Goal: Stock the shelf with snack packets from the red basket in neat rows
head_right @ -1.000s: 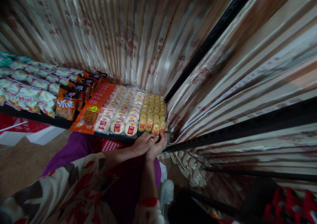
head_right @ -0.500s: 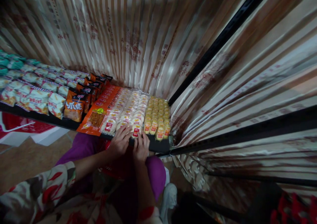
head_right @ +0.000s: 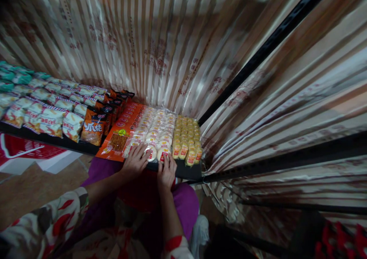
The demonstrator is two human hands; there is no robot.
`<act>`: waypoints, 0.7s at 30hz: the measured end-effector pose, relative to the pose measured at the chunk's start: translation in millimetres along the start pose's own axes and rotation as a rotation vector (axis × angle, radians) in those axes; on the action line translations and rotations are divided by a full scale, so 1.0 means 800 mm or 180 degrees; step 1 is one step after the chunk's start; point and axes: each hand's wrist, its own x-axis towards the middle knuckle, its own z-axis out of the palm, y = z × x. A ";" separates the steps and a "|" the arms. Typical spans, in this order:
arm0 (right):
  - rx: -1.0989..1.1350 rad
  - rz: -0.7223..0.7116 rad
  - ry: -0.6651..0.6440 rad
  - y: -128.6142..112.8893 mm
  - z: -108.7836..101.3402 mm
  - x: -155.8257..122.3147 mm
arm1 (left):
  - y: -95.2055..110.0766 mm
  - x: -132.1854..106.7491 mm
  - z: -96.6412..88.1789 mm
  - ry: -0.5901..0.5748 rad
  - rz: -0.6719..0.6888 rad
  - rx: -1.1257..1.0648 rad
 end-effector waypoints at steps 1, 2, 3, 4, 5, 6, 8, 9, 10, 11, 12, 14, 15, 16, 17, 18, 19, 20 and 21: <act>-0.0009 -0.0009 0.0006 0.000 0.000 0.000 | 0.000 0.000 0.002 0.0017 0.0017 -0.0005; -0.0018 -0.0016 0.0012 0.000 0.000 0.000 | 0.000 0.000 0.005 0.0028 0.0030 -0.0008; -0.0027 -0.0017 0.0015 0.000 0.000 0.000 | -0.001 0.000 0.007 0.0041 0.0043 -0.0008; -0.0036 -0.0008 0.0013 -0.001 -0.001 0.000 | -0.002 0.000 0.008 0.0056 0.0055 -0.0006; -0.0046 0.0014 0.0009 -0.001 0.000 0.001 | -0.003 0.000 0.009 0.0072 0.0068 -0.0002; -0.0057 0.0044 0.0010 -0.002 0.000 0.001 | -0.003 0.001 0.010 0.0081 0.0078 0.0005; -0.0074 0.0118 0.0036 -0.005 0.001 0.002 | -0.004 0.001 0.011 0.0076 0.0083 0.0022; -0.0084 0.0159 0.0052 -0.006 0.002 0.002 | -0.004 0.001 0.012 0.0068 0.0079 0.0031; -0.0096 0.0205 0.0067 -0.008 0.004 0.002 | -0.004 0.001 0.012 0.0061 0.0072 0.0042; -0.0112 0.0255 0.0074 -0.010 0.005 0.003 | -0.003 0.001 0.012 0.0058 0.0061 0.0055; -0.0132 0.0300 0.0074 -0.012 0.006 0.003 | -0.002 0.002 0.012 0.0056 0.0049 0.0067; -0.0175 0.0381 0.0065 -0.015 0.009 0.003 | -0.002 0.002 0.012 0.0071 0.0032 0.0080; -0.0188 0.0412 0.0064 -0.016 0.010 0.004 | -0.001 0.002 0.012 0.0078 0.0026 0.0083; -0.0194 0.0438 0.0064 -0.018 0.011 0.004 | -0.001 0.002 0.012 0.0082 0.0023 0.0082; -0.0194 0.0463 0.0061 -0.019 0.012 0.005 | -0.001 0.002 0.012 0.0087 0.0023 0.0079; -0.0191 0.0491 0.0055 -0.021 0.012 0.005 | -0.001 0.002 0.012 0.0093 0.0024 0.0077; -0.0188 0.0521 0.0047 -0.022 0.013 0.006 | -0.001 0.002 0.012 0.0099 0.0022 0.0077; -0.0189 0.0555 0.0041 -0.023 0.013 0.006 | -0.002 0.002 0.012 0.0103 0.0016 0.0077; -0.0191 0.0592 0.0036 -0.023 0.013 0.007 | -0.002 0.002 0.013 0.0108 0.0014 0.0075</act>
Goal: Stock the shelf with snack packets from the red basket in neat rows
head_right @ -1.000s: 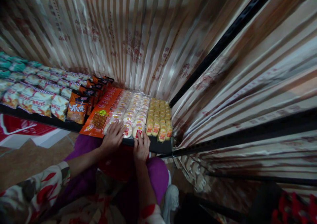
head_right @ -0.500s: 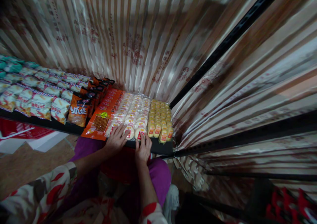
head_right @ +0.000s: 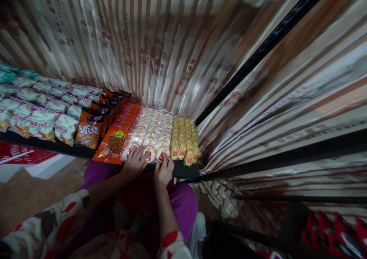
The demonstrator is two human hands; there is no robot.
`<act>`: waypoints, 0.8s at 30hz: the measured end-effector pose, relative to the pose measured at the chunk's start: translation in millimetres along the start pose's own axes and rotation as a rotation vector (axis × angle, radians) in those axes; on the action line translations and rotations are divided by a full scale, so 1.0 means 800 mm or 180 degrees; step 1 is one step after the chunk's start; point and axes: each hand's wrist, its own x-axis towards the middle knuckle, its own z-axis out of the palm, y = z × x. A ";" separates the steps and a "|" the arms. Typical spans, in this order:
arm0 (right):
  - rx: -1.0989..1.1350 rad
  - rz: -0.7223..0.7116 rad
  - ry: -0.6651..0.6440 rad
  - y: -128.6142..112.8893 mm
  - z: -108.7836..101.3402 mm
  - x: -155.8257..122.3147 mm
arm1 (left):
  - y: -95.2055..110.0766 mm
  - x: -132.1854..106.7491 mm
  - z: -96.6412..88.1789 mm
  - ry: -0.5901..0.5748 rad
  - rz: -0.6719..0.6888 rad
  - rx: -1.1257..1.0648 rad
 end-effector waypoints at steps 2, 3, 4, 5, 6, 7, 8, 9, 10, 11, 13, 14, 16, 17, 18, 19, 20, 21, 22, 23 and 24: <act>-0.0001 0.0067 0.0004 -0.001 0.000 0.001 | 0.000 0.000 0.001 0.0006 0.0001 -0.0007; 0.0004 0.0087 0.0006 -0.001 0.000 0.001 | -0.001 -0.001 0.002 0.0001 0.0000 -0.0013; 0.0010 0.0098 0.0002 -0.002 -0.001 0.001 | -0.001 -0.001 0.003 -0.0013 0.0000 -0.0026; 0.0016 0.0101 -0.0006 -0.002 -0.001 0.002 | -0.001 -0.001 0.004 -0.0023 -0.0006 -0.0042; 0.0025 0.0099 -0.0015 -0.002 -0.002 0.002 | -0.001 -0.002 0.004 -0.0026 -0.0015 -0.0061; 0.0039 0.0088 -0.0030 -0.002 -0.002 0.002 | -0.001 -0.002 0.005 -0.0024 -0.0026 -0.0079; 0.0053 0.0073 -0.0040 -0.002 -0.003 0.002 | -0.002 -0.003 0.005 -0.0025 -0.0032 -0.0098; 0.0062 0.0057 -0.0035 -0.003 -0.004 0.002 | -0.002 -0.003 0.006 -0.0027 -0.0038 -0.0117; 0.0070 0.0035 -0.0017 -0.004 -0.006 0.002 | -0.002 -0.003 0.006 -0.0029 -0.0043 -0.0135; 0.0076 0.0000 0.0015 -0.005 -0.007 0.002 | -0.002 -0.003 0.005 -0.0035 -0.0044 -0.0155; 0.0096 -0.0133 0.0095 -0.009 -0.011 0.002 | -0.002 -0.003 0.005 -0.0021 -0.0041 -0.0191; 0.0120 -0.0243 0.0116 -0.012 -0.012 0.003 | -0.002 -0.003 0.004 -0.0003 -0.0040 -0.0206; 0.0178 -0.0520 0.0085 -0.019 -0.015 0.009 | -0.001 -0.003 0.001 0.0021 -0.0049 -0.0228; 0.0193 -0.0656 0.0046 -0.024 -0.016 0.014 | -0.001 -0.003 0.000 0.0018 -0.0067 -0.0237; 0.0188 -0.0770 -0.0013 -0.030 -0.016 0.021 | -0.001 -0.003 -0.002 0.0007 -0.0106 -0.0246; 0.0156 -0.0854 -0.0070 -0.036 -0.015 0.029 | 0.000 -0.003 -0.004 -0.0014 -0.0164 -0.0254; 0.0102 -0.0933 -0.0144 -0.042 -0.014 0.038 | -0.001 -0.003 -0.007 -0.0023 -0.0247 -0.0257; 0.0023 -0.0979 -0.0241 -0.049 -0.012 0.048 | -0.002 -0.003 -0.009 -0.0020 -0.0345 -0.0256; -0.0061 -0.1026 -0.0333 -0.056 -0.009 0.059 | -0.003 -0.002 -0.011 -0.0001 -0.0445 -0.0254; -0.0143 -0.1091 -0.0444 -0.064 -0.006 0.069 | -0.004 -0.001 -0.012 0.0030 -0.0534 -0.0252; -0.0224 -0.1148 -0.0537 -0.071 -0.002 0.079 | -0.006 0.000 -0.013 0.0067 -0.0601 -0.0254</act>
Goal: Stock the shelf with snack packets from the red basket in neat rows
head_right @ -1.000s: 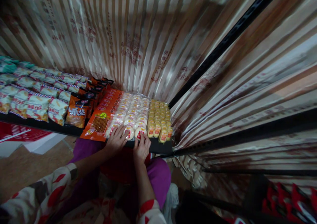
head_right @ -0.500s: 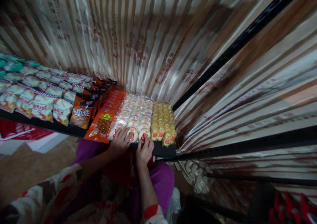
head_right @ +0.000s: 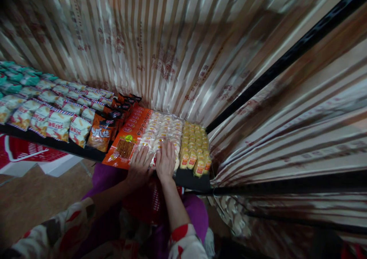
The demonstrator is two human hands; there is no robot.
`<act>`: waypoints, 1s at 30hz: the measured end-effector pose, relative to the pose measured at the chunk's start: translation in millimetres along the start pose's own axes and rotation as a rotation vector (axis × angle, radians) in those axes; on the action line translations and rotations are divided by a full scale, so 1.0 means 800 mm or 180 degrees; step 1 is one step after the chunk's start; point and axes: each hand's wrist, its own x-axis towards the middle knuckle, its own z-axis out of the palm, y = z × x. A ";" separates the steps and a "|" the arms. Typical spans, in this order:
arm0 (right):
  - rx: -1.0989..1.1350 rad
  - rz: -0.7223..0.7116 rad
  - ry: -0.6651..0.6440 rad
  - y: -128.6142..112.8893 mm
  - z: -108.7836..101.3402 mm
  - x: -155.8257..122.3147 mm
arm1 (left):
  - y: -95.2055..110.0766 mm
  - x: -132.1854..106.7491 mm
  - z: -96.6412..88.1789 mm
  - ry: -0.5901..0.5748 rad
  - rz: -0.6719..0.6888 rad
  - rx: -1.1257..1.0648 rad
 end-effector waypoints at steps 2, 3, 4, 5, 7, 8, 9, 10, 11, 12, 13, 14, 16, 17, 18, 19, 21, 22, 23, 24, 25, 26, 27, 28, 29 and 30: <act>-0.0122 -0.0104 -0.0230 -0.006 0.006 0.024 | -0.003 0.003 -0.001 0.0047 -0.0083 -0.0011; -0.0173 -0.0146 -0.0342 -0.008 0.010 0.035 | -0.004 0.005 -0.001 0.0040 -0.0107 -0.0016; -0.0221 -0.0183 -0.0458 -0.011 0.014 0.046 | -0.005 0.005 -0.001 0.0019 -0.0129 -0.0017; -0.0270 -0.0207 -0.0569 -0.013 0.018 0.057 | -0.006 0.006 0.000 -0.0011 -0.0150 -0.0013; -0.0379 -0.0235 -0.0782 -0.016 0.027 0.079 | -0.006 0.005 0.003 -0.0051 -0.0174 -0.0005; -0.0432 -0.0239 -0.0889 -0.018 0.031 0.091 | -0.005 0.004 0.004 -0.0046 -0.0160 0.0000; -0.0472 -0.0236 -0.1004 -0.020 0.035 0.102 | -0.005 0.003 0.006 -0.0014 -0.0143 0.0007; -0.0494 -0.0233 -0.1127 -0.022 0.038 0.113 | -0.004 0.001 0.008 0.0041 -0.0125 0.0016; -0.0506 -0.0221 -0.1247 -0.023 0.041 0.124 | -0.003 0.000 0.010 0.0104 -0.0115 0.0026; -0.0511 -0.0206 -0.1362 -0.025 0.043 0.134 | -0.002 -0.001 0.012 0.0160 -0.0122 0.0034; -0.0518 -0.0187 -0.1465 -0.026 0.046 0.143 | -0.002 -0.001 0.013 0.0192 -0.0139 0.0040; -0.0533 -0.0168 -0.1548 -0.027 0.049 0.151 | -0.001 -0.002 0.015 0.0208 -0.0168 0.0047; -0.0584 -0.0128 -0.1660 -0.028 0.056 0.161 | 0.001 -0.002 0.017 0.0185 -0.0213 0.0063; -0.0609 -0.0106 -0.1701 -0.028 0.060 0.163 | 0.001 -0.002 0.017 0.0166 -0.0233 0.0079; -0.0628 -0.0084 -0.1736 -0.028 0.064 0.165 | 0.002 -0.002 0.018 0.0147 -0.0254 0.0097; -0.0643 -0.0066 -0.1757 -0.027 0.068 0.165 | 0.002 -0.003 0.019 0.0124 -0.0261 0.0115; -0.0653 -0.0045 -0.1764 -0.026 0.075 0.163 | 0.002 -0.003 0.021 0.0080 -0.0243 0.0143; -0.0650 -0.0041 -0.1752 -0.025 0.077 0.162 | 0.001 -0.003 0.022 0.0070 -0.0231 0.0157; -0.0644 -0.0045 -0.1733 -0.024 0.080 0.161 | 0.001 -0.003 0.022 0.0065 -0.0217 0.0173; -0.0639 -0.0053 -0.1714 -0.024 0.082 0.160 | 0.001 -0.003 0.022 0.0065 -0.0206 0.0192; -0.0636 -0.0058 -0.1700 -0.023 0.083 0.159 | 0.001 -0.003 0.021 0.0070 -0.0192 0.0210; -0.0642 -0.0059 -0.1691 -0.023 0.084 0.158 | 0.001 -0.003 0.020 0.0081 -0.0175 0.0223; -0.0656 -0.0057 -0.1684 -0.023 0.086 0.157 | 0.000 -0.002 0.019 0.0089 -0.0152 0.0230; -0.0674 -0.0054 -0.1680 -0.023 0.087 0.157 | 0.000 -0.002 0.019 0.0100 -0.0133 0.0230; -0.0691 -0.0050 -0.1682 -0.023 0.088 0.156 | 0.000 -0.002 0.018 0.0119 -0.0129 0.0226; -0.0704 -0.0044 -0.1685 -0.023 0.089 0.155 | 0.000 -0.002 0.018 0.0140 -0.0134 0.0220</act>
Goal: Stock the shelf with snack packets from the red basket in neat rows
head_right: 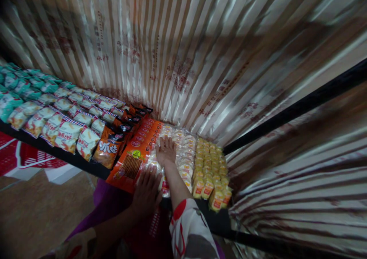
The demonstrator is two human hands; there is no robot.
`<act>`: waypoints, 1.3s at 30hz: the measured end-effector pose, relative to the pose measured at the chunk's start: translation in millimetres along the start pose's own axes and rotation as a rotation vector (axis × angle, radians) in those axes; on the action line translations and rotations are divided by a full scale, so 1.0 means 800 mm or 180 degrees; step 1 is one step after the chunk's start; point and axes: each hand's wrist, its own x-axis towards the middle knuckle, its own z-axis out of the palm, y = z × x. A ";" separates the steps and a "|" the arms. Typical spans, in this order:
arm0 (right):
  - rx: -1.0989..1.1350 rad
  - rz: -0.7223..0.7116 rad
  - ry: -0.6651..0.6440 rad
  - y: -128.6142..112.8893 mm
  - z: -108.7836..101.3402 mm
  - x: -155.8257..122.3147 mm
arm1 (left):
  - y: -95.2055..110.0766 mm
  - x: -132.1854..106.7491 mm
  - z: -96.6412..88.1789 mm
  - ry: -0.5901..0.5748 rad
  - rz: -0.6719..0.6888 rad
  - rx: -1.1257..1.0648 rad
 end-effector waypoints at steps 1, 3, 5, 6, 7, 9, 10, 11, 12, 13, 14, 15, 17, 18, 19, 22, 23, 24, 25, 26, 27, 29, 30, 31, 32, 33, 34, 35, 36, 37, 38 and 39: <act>-0.0005 0.0006 -0.0001 0.000 0.001 0.000 | 0.000 0.000 0.000 0.0022 -0.0009 -0.0008; 0.0003 0.0009 0.0008 0.000 0.003 -0.001 | 0.001 -0.001 0.002 0.0060 -0.0024 -0.0029; 0.0031 0.0001 0.0045 0.000 0.003 0.000 | 0.002 -0.002 0.005 0.0094 -0.0058 -0.0064; 0.0050 -0.0006 0.0084 0.000 0.002 0.000 | 0.003 -0.003 0.007 0.0106 -0.0092 -0.0084; 0.0072 -0.0011 0.0141 0.000 0.000 0.001 | 0.004 -0.004 0.009 0.0108 -0.0129 -0.0102; 0.0118 -0.0014 0.0308 0.000 -0.004 0.004 | 0.005 -0.005 0.011 0.0110 -0.0182 -0.0133; 0.0136 -0.0005 0.0400 0.000 -0.007 0.006 | 0.006 -0.006 0.011 0.0124 -0.0195 -0.0141; 0.0147 0.0011 0.0470 0.001 -0.010 0.009 | 0.006 -0.006 0.010 0.0144 -0.0202 -0.0141; 0.0149 0.0022 0.0498 0.002 -0.012 0.012 | 0.006 -0.006 0.009 0.0168 -0.0202 -0.0134; 0.0142 0.0032 0.0481 0.004 -0.015 0.016 | 0.007 -0.005 0.007 0.0190 -0.0199 -0.0124; 0.0129 0.0031 0.0429 0.005 -0.017 0.020 | 0.007 -0.004 0.004 0.0205 -0.0179 -0.0112; 0.0111 0.0029 0.0363 0.007 -0.019 0.024 | 0.007 -0.002 0.002 0.0203 -0.0145 -0.0097; 0.0069 0.0010 0.0254 0.012 -0.022 0.032 | 0.008 0.002 -0.001 0.0194 -0.0047 -0.0071; 0.0048 0.0002 0.0235 0.013 -0.022 0.037 | 0.008 0.005 -0.002 0.0191 0.0005 -0.0061; 0.0025 -0.0006 0.0231 0.015 -0.022 0.041 | 0.009 0.007 -0.001 0.0191 0.0054 -0.0053; -0.0064 -0.0058 0.0186 0.018 -0.021 0.054 | 0.013 0.014 0.004 0.0221 0.0156 -0.0042; -0.0090 -0.0071 0.0147 0.019 -0.021 0.057 | 0.014 0.016 0.007 0.0224 0.0170 -0.0040; -0.0107 -0.0083 0.0103 0.019 -0.020 0.060 | 0.014 0.017 0.009 0.0226 0.0165 -0.0036; -0.0113 -0.0087 0.0060 0.019 -0.019 0.062 | 0.015 0.019 0.011 0.0214 0.0148 -0.0023; -0.0107 -0.0083 0.0027 0.020 -0.019 0.064 | 0.015 0.020 0.012 0.0183 0.0133 -0.0002; -0.0095 -0.0074 0.0012 0.020 -0.018 0.065 | 0.015 0.021 0.013 0.0140 0.0127 0.0026; -0.0067 -0.0065 0.0011 0.020 -0.017 0.065 | 0.015 0.023 0.012 0.0063 0.0112 0.0070; -0.0055 -0.0061 0.0012 0.019 -0.016 0.065 | 0.015 0.024 0.012 0.0045 0.0101 0.0077; -0.0045 -0.0054 0.0010 0.019 -0.016 0.064 | 0.015 0.024 0.011 0.0043 0.0090 0.0072; -0.0037 -0.0046 0.0013 0.019 -0.015 0.063 | 0.015 0.024 0.010 0.0058 0.0070 0.0062; -0.0028 -0.0037 0.0021 0.018 -0.014 0.062 | 0.015 0.024 0.010 0.0076 0.0059 0.0058; -0.0016 -0.0028 0.0036 0.017 -0.013 0.061 | 0.015 0.024 0.010 0.0093 0.0065 0.0063; 0.0000 -0.0022 0.0051 0.016 -0.012 0.061 | 0.016 0.024 0.010 0.0100 0.0081 0.0078; 0.0020 -0.0018 0.0050 0.015 -0.010 0.060 | 0.015 0.024 0.010 0.0101 0.0104 0.0095; 0.0041 -0.0012 0.0029 0.015 -0.009 0.060 | 0.015 0.024 0.010 0.0107 0.0124 0.0108; 0.0067 0.0000 -0.0003 0.014 -0.009 0.061 | 0.015 0.024 0.010 0.0115 0.0151 0.0114; 0.0097 0.0011 -0.0042 0.014 -0.010 0.061 | 0.015 0.024 0.009 0.0132 0.0171 0.0109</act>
